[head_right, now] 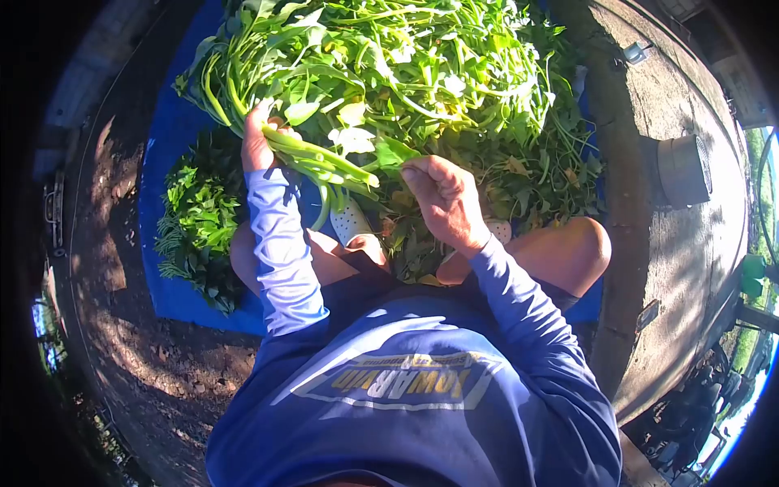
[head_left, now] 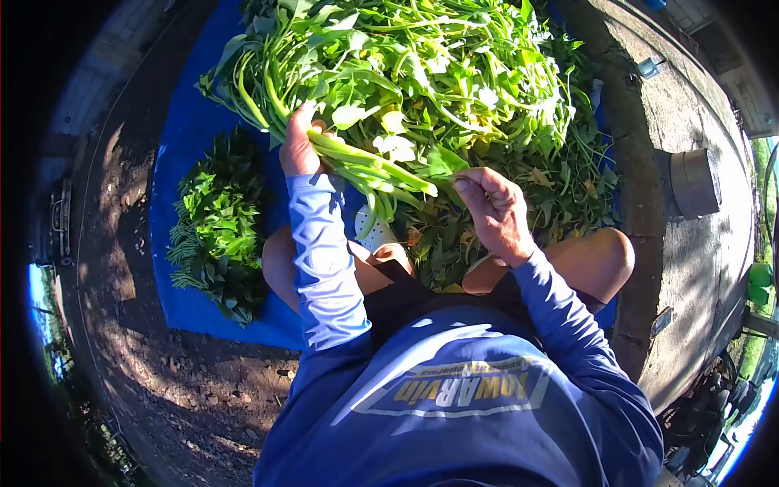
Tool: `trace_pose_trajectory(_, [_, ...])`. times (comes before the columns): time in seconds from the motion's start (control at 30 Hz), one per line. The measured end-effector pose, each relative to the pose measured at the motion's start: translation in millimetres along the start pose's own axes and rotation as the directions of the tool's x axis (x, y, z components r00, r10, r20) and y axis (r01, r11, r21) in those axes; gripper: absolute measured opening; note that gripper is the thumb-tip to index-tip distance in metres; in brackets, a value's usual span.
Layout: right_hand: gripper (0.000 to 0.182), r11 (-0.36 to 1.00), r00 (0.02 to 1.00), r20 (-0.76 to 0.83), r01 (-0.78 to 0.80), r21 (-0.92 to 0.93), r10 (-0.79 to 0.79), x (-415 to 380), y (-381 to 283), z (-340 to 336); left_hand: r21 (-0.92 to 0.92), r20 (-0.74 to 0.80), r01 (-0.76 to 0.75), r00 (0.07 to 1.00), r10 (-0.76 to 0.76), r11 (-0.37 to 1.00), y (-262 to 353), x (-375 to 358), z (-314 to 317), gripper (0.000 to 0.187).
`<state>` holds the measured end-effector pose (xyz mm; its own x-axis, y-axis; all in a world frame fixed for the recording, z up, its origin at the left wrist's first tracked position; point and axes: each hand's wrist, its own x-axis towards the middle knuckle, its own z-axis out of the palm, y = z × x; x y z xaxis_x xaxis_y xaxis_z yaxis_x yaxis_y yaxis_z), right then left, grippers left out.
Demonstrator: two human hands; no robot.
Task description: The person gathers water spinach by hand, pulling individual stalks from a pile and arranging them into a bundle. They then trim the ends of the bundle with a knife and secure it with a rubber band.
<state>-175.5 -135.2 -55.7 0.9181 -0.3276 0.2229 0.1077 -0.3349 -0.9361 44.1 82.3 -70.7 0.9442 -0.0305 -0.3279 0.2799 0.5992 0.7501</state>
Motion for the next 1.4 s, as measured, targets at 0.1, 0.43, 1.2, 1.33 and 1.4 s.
trace_pose_trajectory(0.1, [0.02,0.735,0.987,0.1,0.162,-0.658,-0.128,-2,74,-44,0.117,0.01,-0.061,0.998,0.06,0.991,44,-22,15,0.033])
trace_pose_trajectory(0.43, [0.026,0.694,0.962,0.046,0.227,-0.684,-0.27,141,101,36,0.242,-0.009,-0.076,0.997,0.081,0.967,41,-34,-2,0.037])
trace_pose_trajectory(1.2, [0.115,0.439,0.844,0.244,0.011,-0.898,0.478,406,73,44,0.151,-0.155,-0.01,0.987,0.033,0.989,78,-37,-20,0.031])
trace_pose_trajectory(1.33, [0.133,0.473,0.849,0.347,0.133,-0.871,0.4,413,92,46,0.133,-0.153,0.001,0.988,0.02,0.991,75,-38,-21,0.03])
trace_pose_trajectory(1.4, [0.117,0.383,0.812,0.323,0.134,-0.914,0.487,421,73,49,0.119,-0.17,-0.01,0.985,0.031,0.993,72,-35,-21,0.03])
